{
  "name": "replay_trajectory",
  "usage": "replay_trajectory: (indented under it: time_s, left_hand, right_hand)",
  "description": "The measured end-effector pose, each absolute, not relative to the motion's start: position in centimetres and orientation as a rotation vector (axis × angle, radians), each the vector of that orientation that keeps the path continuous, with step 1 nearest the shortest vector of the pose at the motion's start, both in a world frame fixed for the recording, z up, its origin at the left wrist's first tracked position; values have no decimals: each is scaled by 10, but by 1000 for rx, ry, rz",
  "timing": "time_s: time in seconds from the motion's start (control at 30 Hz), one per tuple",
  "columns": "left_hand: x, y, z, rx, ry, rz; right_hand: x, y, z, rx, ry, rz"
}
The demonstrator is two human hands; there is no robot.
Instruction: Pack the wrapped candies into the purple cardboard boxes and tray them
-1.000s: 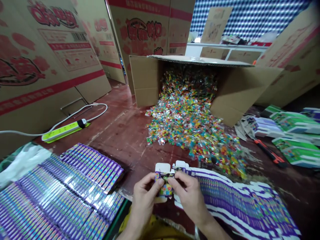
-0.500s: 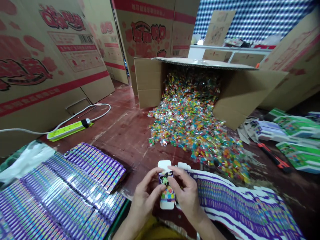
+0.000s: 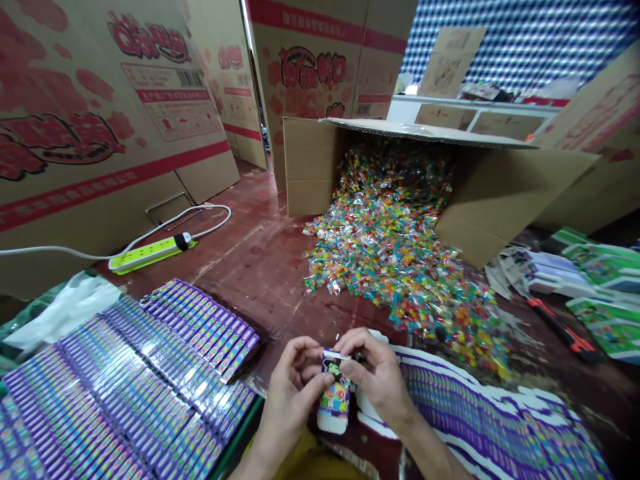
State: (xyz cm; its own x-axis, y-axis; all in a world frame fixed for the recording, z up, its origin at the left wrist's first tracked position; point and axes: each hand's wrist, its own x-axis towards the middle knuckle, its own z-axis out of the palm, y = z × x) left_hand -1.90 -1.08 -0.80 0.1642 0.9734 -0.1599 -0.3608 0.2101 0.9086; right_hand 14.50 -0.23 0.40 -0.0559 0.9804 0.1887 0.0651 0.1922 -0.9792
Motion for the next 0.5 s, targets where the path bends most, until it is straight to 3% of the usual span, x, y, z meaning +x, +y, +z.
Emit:
replay_trajectory:
  time_s: [0.23,0.4,0.5]
  left_hand:
    - [-20,-17,-1,965,1048,1119]
    - [-22,-17,0,972,989,1076]
    - [-26,-15,-2,997,943,1043]
  right_hand:
    - [150,12,17,-1256,-1267,1461]
    - [156,21,19,-1239,-1279,1529]
    - [155,20,21,-1307,-1395,1399]
